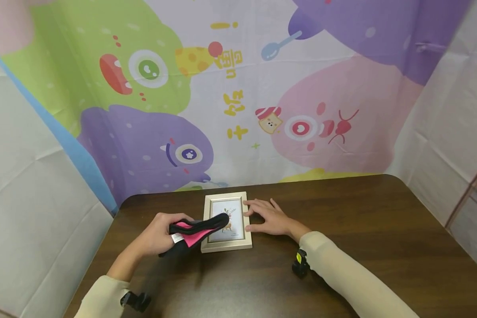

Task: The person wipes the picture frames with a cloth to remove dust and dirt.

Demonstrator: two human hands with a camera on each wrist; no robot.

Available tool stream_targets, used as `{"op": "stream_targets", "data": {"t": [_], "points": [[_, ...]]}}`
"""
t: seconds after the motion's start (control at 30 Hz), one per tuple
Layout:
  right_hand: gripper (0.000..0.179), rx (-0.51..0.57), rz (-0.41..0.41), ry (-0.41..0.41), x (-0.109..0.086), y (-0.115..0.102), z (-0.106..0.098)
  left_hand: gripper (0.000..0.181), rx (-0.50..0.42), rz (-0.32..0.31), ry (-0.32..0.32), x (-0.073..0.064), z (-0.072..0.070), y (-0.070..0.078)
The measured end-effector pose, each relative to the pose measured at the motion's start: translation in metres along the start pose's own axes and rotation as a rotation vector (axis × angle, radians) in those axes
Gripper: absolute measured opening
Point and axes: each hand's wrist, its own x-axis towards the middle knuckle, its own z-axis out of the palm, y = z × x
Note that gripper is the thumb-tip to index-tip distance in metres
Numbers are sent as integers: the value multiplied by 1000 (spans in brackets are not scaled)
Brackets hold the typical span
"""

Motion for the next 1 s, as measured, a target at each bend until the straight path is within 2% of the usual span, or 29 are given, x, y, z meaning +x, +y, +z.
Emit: {"op": "stream_targets", "data": {"t": [0.1, 0.43, 0.53, 0.67, 0.8, 1.0], "points": [[36, 0, 4, 0, 0, 0, 0, 35, -16, 34, -56, -3, 4, 1], [35, 7, 6, -21, 2, 1, 1, 44, -31, 79, -192, -9, 15, 0], [36, 4, 4, -21, 2, 0, 1, 41, -17, 107, -206, -10, 20, 0], [36, -2, -6, -10, 1, 0, 0, 36, 62, 129, -199, -10, 24, 5], [36, -8, -13, -3, 1, 0, 0, 36, 152, 104, -209, -12, 27, 12], [33, -3, -7, -5, 0, -1, 0, 39, 214, 74, -226, -15, 29, 17]]}}
